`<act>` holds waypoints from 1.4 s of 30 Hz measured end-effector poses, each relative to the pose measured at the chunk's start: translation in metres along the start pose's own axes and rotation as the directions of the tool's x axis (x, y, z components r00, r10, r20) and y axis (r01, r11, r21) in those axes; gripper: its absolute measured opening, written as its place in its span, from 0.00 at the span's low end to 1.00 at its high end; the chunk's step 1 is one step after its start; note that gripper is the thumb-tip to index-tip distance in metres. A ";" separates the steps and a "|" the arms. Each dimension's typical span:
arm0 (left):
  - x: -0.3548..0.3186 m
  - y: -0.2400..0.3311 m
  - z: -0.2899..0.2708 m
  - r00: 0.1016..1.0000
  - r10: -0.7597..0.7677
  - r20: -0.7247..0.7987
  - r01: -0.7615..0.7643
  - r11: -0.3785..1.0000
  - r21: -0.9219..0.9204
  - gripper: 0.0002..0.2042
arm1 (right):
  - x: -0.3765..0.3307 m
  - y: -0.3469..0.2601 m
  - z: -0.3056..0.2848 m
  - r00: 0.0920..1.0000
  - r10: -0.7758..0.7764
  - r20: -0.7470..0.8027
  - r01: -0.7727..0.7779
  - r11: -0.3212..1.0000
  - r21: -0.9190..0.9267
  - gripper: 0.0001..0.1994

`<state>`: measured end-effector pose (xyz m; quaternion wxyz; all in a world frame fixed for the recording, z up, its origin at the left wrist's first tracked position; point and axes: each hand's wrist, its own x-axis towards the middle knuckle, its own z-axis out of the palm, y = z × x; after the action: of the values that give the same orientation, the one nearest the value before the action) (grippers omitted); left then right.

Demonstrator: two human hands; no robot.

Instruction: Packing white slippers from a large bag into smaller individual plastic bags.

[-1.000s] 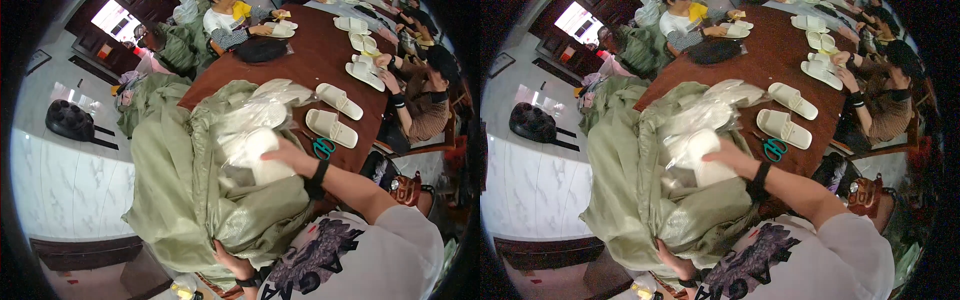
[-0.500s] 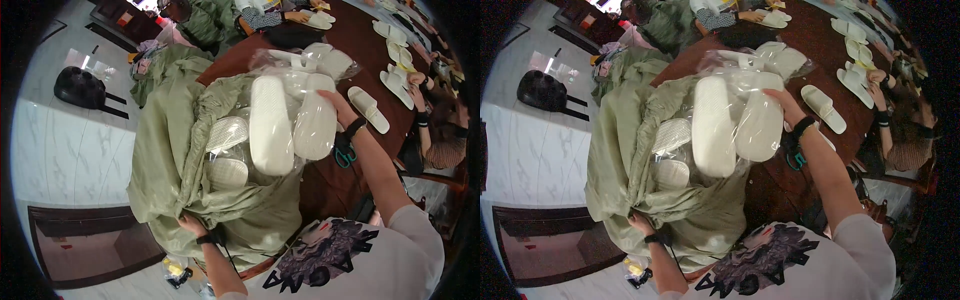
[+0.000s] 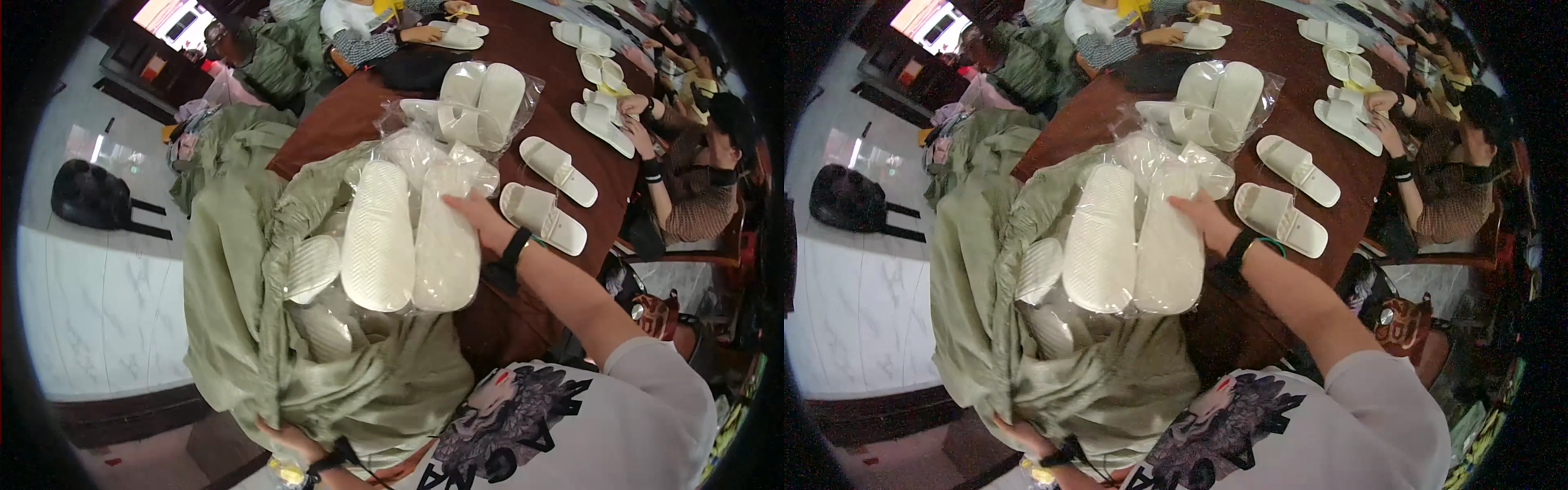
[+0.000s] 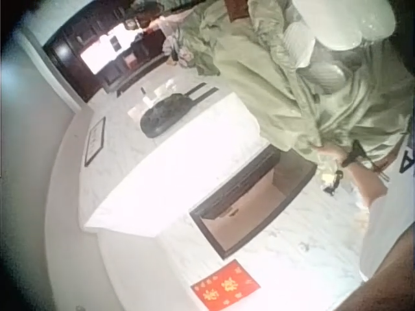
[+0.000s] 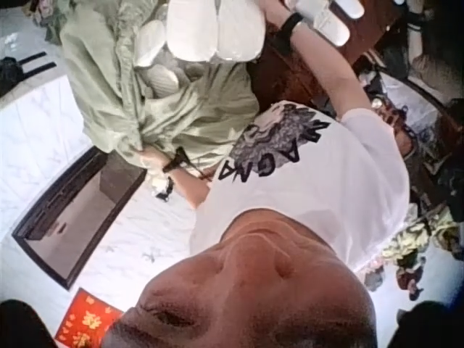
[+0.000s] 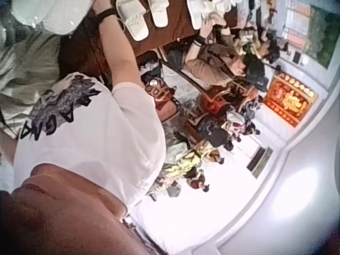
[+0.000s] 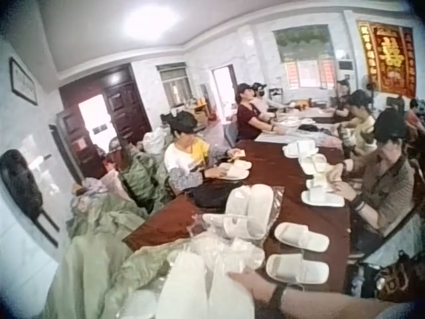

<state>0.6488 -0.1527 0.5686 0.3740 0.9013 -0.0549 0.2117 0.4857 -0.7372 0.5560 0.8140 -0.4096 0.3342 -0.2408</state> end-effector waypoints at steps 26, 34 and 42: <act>-0.147 0.191 0.013 0.384 0.510 0.769 -0.787 0.617 -0.017 0.21 | -0.047 0.031 0.052 0.335 0.163 0.928 0.935 -0.178 -0.307 0.24; -0.136 0.177 -0.014 0.478 0.480 0.736 -0.730 0.683 0.028 0.20 | 0.019 0.026 0.030 0.338 0.039 0.940 0.841 -0.462 -0.283 0.19; -0.168 0.197 -0.013 0.518 0.499 0.695 -0.699 0.715 0.007 0.26 | -0.120 0.055 0.122 -0.267 0.192 0.944 0.949 -0.120 0.293 0.17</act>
<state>0.4422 -0.2940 0.6339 0.0981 0.8823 -0.4602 0.0086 0.5035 -0.5651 0.6056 0.1281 -0.8699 -0.4570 -0.1338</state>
